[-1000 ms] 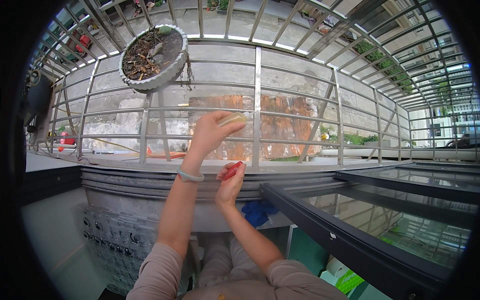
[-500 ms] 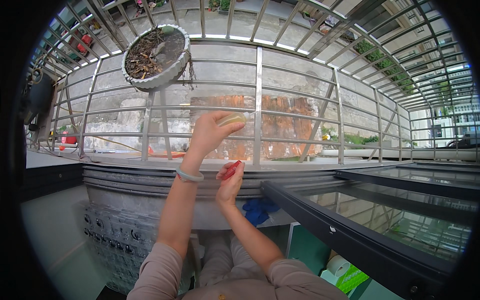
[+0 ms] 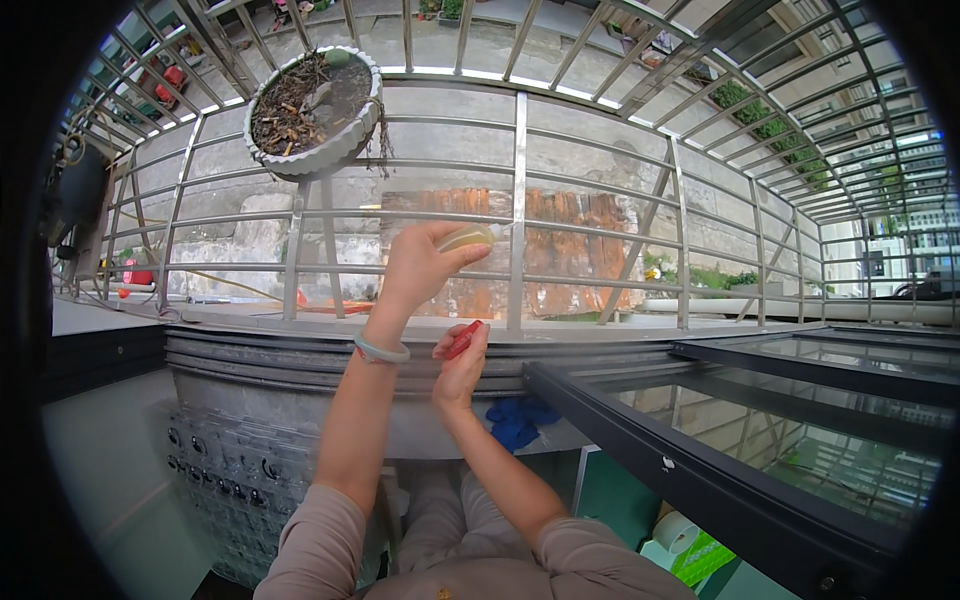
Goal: The person uses a squeeze bottle to dispense a yellow liquid into small, white, oval-shaped molds arranged on a tray. The person briefly walks to a window to remove the cap from the bottle before returning to the table to continue filling the molds systematically.
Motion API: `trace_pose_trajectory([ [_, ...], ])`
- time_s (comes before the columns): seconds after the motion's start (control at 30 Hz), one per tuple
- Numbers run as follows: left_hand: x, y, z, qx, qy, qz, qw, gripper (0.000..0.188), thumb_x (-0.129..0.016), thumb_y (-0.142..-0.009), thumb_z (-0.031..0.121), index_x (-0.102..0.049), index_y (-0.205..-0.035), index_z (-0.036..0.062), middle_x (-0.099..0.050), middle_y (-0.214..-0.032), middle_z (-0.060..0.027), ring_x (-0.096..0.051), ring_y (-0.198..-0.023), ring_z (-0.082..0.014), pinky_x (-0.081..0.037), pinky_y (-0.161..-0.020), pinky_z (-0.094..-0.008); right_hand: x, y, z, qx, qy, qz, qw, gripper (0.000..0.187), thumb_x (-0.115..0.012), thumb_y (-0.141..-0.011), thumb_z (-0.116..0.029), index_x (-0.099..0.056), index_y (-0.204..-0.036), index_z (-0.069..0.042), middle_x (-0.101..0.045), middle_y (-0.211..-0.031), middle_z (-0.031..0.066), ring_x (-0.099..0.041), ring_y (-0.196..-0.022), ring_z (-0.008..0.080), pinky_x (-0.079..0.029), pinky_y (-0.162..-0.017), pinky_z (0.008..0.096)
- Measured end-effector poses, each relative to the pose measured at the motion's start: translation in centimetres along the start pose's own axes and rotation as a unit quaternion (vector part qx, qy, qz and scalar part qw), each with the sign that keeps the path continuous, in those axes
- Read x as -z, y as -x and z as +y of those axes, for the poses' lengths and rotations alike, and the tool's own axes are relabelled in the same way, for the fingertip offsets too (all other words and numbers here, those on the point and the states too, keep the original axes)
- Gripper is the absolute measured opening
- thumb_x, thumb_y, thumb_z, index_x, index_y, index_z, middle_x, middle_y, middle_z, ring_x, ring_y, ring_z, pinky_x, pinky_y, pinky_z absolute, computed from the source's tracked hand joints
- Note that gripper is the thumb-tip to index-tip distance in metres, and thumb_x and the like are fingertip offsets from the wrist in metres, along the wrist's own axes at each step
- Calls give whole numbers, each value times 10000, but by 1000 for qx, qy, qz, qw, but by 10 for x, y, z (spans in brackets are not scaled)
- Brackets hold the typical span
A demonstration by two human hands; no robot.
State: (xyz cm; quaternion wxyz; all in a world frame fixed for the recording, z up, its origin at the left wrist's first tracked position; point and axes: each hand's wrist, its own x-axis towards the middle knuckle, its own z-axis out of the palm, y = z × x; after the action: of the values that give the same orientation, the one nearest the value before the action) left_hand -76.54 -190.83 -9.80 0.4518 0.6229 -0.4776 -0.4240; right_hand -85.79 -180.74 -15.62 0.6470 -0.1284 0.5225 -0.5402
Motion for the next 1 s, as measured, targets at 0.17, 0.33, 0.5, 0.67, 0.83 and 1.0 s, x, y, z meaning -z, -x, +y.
trace_pose_trajectory([
  [0.17, 1, 1, 2, -11, -12, 7, 1000, 319, -717, -674, 319, -684, -847, 54, -638, -652, -94, -605, -579, -171, -453, -543, -279, 1, 0, 2, 2, -3, 0, 1000, 486, -319, -885, -536, -423, -798, -70, -411, -634, 20, -393, -580, 128, -336, -547, 255],
  [0.33, 1, 1, 3, -6, -9, 10, 1000, 321, -717, -674, 321, -684, -848, 53, -636, -646, -95, -603, -571, -167, -451, -535, -276, 3, -1, 4, 9, -16, -2, 1000, 464, -298, -904, -496, -458, -807, -72, -452, -625, 18, -444, -565, 114, -367, -537, 238],
  [0.5, 0, 1, 4, -5, 1, 6, 1000, 328, -720, -672, 323, -683, -843, 46, -631, -630, -89, -590, -553, -155, -445, -526, -269, 2, 0, 3, 6, -28, -9, 1000, 461, -301, -903, -498, -457, -808, -76, -453, -628, 17, -436, -571, 113, -364, -546, 238],
  [0.67, 6, 7, 4, 3, 21, 17, 1000, 335, -717, -684, 313, -674, -874, 41, -638, -678, -83, -589, -583, -146, -445, -540, -266, 0, 5, 1, 16, -8, -21, 1000, 402, -377, -891, -467, -433, -829, -74, -420, -654, 12, -412, -602, 114, -354, -552, 250],
  [0.83, 26, 37, -4, 64, 129, 50, 988, 385, -707, -719, 289, -629, -969, 7, -631, -801, -74, -570, -690, -102, -446, -597, -235, -1, 12, 0, 31, 57, -35, 997, 178, -531, -865, -223, -448, -877, -66, -440, -674, -3, -429, -612, 77, -367, -532, 224],
  [1.0, 69, 108, 2, 140, 253, 128, 949, 388, -689, -752, 226, -586, -1030, -25, -613, -853, -44, -545, -736, -70, -441, -626, -201, 2, 16, 5, 22, 141, -67, 987, 141, -557, -835, -122, -458, -907, -52, -460, -668, 5, -441, -563, 81, -367, -509, 208],
])
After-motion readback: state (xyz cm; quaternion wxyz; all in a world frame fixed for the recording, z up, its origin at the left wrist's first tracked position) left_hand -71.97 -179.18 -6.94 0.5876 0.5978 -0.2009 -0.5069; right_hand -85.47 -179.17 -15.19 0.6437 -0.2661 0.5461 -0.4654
